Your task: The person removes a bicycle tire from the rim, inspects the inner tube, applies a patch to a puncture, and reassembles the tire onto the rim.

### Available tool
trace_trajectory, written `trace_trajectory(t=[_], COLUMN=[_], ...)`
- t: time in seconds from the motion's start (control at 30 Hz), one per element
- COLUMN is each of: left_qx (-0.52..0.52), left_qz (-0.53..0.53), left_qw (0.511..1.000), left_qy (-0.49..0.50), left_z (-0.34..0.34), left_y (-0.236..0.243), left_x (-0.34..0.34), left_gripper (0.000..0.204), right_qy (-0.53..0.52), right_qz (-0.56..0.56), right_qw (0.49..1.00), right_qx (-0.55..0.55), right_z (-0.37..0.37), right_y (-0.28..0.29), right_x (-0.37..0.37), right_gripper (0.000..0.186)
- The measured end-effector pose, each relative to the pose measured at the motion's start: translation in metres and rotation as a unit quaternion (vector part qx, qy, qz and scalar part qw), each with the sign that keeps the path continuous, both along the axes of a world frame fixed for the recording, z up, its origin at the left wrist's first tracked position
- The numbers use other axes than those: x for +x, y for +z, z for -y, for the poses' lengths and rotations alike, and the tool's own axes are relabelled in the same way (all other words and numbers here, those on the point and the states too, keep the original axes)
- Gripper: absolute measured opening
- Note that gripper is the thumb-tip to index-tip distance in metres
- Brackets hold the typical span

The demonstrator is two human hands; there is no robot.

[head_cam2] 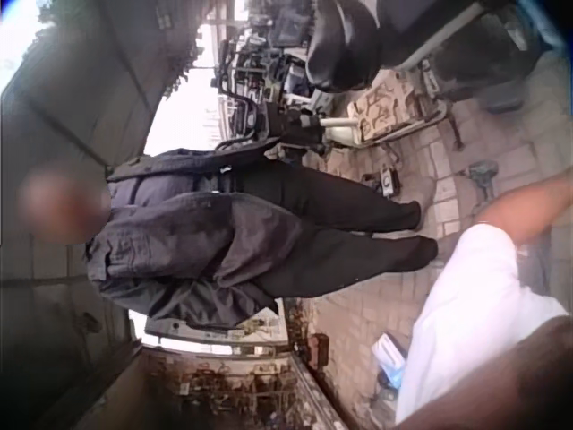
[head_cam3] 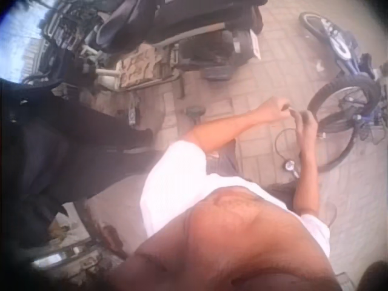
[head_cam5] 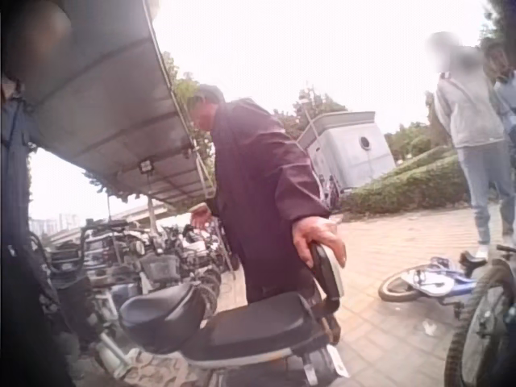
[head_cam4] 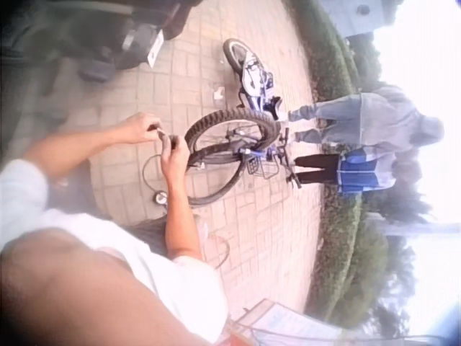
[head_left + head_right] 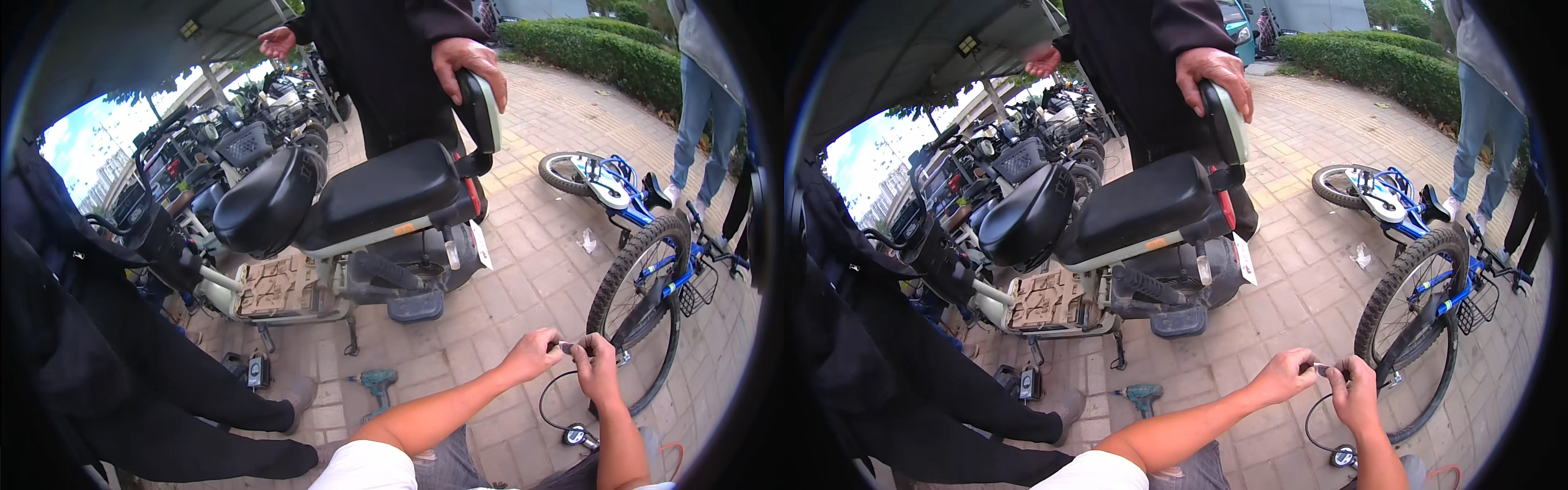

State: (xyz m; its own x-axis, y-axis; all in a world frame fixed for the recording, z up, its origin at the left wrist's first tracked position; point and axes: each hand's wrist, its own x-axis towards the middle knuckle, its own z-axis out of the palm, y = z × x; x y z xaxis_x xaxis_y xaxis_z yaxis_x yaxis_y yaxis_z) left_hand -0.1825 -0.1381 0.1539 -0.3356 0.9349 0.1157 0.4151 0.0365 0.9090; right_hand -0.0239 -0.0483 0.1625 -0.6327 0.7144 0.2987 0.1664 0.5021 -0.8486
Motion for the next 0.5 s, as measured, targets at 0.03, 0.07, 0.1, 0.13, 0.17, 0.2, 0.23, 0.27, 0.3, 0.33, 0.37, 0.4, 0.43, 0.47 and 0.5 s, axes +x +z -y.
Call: trace_trajectory(t=[0.03,0.07,0.1,0.13,0.17,0.2,0.23,0.27,0.3,0.33,0.37,0.4,0.43,0.47,0.5], left_qx=[-0.016,-0.032,-0.069,-0.070,-0.071,-0.068,-0.107,-0.107,-0.108,-0.109,-0.094,-0.079,-0.064,-0.060,-0.055], left_qz=[0.022,0.043,0.044,0.037,0.030,0.023,0.023,0.057,0.092,0.127,0.176,0.224,0.272,0.281,0.289], left_qw=[1.000,0.998,0.997,0.997,0.996,0.997,0.994,0.992,0.989,0.985,0.979,0.970,0.959,0.957,0.955], left_qy=[0.009,0.018,0.013,0.025,0.037,0.037,0.027,0.026,0.030,0.036,0.038,0.042,0.048,0.044,0.040], left_z=[0.001,0.001,-0.004,-0.008,-0.010,-0.020,-0.025,-0.026,-0.027,-0.028,-0.031,-0.032,-0.034,-0.037,-0.038], left_y=[0.001,0.003,0.007,0.004,-0.002,-0.001,0.003,0.003,-0.003,-0.007,-0.007,-0.007,-0.007,-0.005,-0.002], left_x=[0.001,0.002,0.004,0.005,0.007,0.011,0.013,0.013,0.011,0.011,0.013,0.016,0.018,0.021,0.024], left_gripper=[0.022,0.022,0.023,0.022,0.022,0.022,0.021,0.021,0.020,0.020,0.020,0.020,0.020,0.020,0.020], right_qy=[0.007,0.010,0.010,0.008,0.011,0.000,-0.009,-0.014,-0.019,-0.022,-0.021,-0.029,-0.035,-0.036,-0.033], right_qz=[-0.001,0.006,0.007,0.007,0.004,0.002,-0.006,-0.018,-0.027,-0.037,-0.046,-0.055,-0.063,-0.070,-0.081], right_qw=[1.000,1.000,1.000,1.000,1.000,1.000,1.000,1.000,0.999,0.999,0.998,0.997,0.994,0.991,0.988], right_qx=[-0.006,-0.006,-0.008,-0.010,-0.003,-0.009,-0.011,-0.017,-0.018,-0.017,-0.024,-0.053,-0.082,-0.107,-0.130], right_z=[-0.002,-0.003,-0.006,-0.009,-0.010,-0.015,-0.019,-0.019,-0.020,-0.020,-0.022,-0.024,-0.025,-0.028,-0.031], right_y=[-0.002,0.001,0.002,0.002,0.004,0.003,0.004,0.005,0.005,0.006,0.010,0.009,0.007,0.006,0.001], right_x=[0.000,0.002,0.005,0.006,0.008,0.012,0.015,0.015,0.015,0.016,0.017,0.019,0.020,0.020,0.021], right_gripper=[0.014,0.014,0.014,0.014,0.015,0.015,0.016,0.016,0.016,0.017,0.017,0.017,0.017,0.016,0.016])
